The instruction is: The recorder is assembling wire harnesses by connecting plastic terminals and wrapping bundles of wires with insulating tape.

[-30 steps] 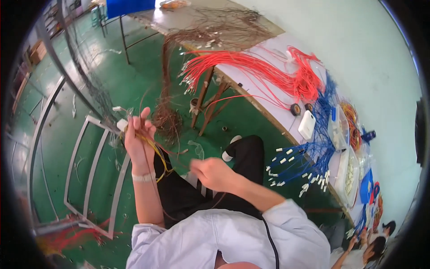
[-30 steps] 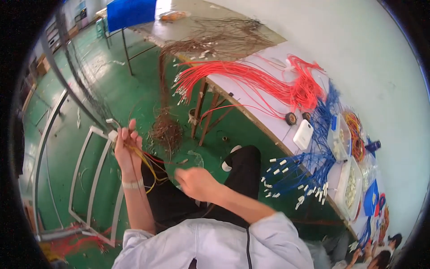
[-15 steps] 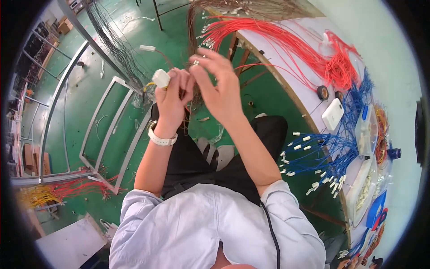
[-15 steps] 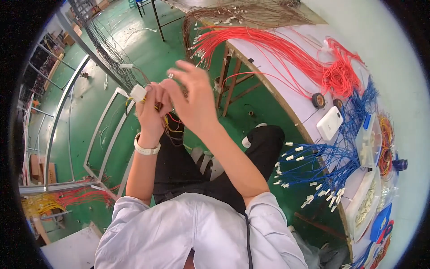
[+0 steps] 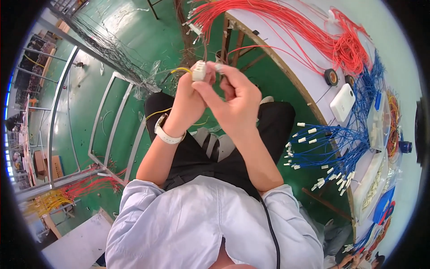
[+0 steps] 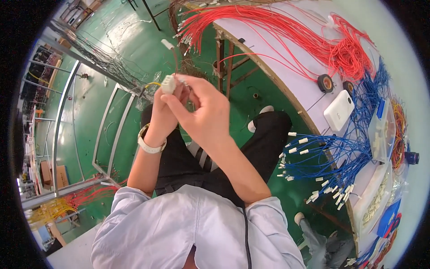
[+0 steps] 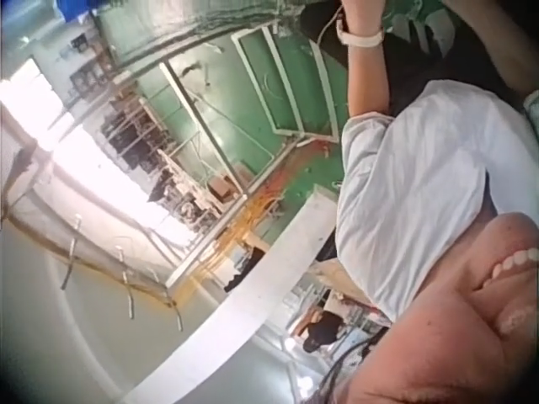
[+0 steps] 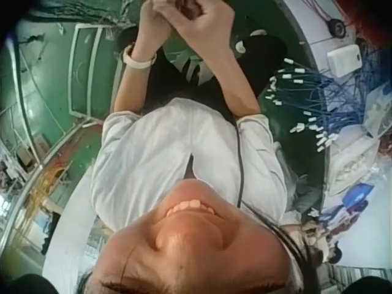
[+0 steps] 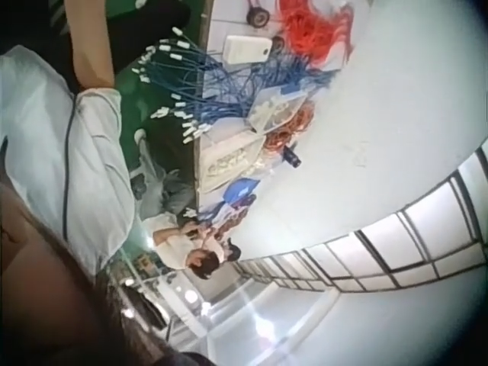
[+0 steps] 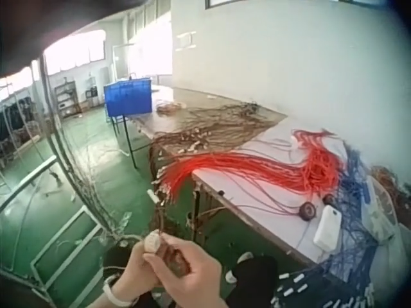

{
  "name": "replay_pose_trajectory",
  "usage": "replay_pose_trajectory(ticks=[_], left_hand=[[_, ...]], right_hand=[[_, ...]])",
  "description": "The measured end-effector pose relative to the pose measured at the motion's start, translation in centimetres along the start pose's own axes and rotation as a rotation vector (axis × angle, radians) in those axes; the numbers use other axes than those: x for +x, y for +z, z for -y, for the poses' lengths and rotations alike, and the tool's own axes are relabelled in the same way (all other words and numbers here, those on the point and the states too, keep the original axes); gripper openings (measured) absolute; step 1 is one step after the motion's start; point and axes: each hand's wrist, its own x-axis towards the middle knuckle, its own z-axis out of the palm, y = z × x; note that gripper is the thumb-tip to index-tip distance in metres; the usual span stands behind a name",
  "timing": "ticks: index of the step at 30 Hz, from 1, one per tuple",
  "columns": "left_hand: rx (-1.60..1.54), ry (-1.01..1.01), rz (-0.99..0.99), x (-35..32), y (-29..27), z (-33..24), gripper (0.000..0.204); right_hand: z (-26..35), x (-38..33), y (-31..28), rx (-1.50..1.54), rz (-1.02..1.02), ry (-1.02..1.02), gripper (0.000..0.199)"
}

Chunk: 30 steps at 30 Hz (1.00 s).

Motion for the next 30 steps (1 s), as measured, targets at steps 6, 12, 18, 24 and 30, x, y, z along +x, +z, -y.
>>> replay_pose_trajectory(ticks=[6,12,18,24,30], left_hand=[[-0.224,-0.18,0.076,0.4,0.9,-1.1,0.016],[-0.501,-0.12,-0.06,1.2,0.5,-0.4,0.016],[0.127,-0.291,-0.033,2.1,-1.3,-3.5,0.036],[-0.386,-0.508,0.04,3.1,-1.0,-4.8,0.041],[-0.705,-0.58,0.212,3.2,-1.4,-4.9,0.048]], right_hand=[[-3.4,1.8,-0.6,0.521,0.051,0.35,0.022],[-4.2,2.3,-1.5,0.866,0.211,0.631,0.022],[-1.0,2.3,-2.2,-0.044,0.169,0.11,0.025],[1.0,2.3,-2.6,-0.077,0.178,0.011,0.037],[3.0,-0.8,-3.3,0.126,0.042,-0.058,0.016]])
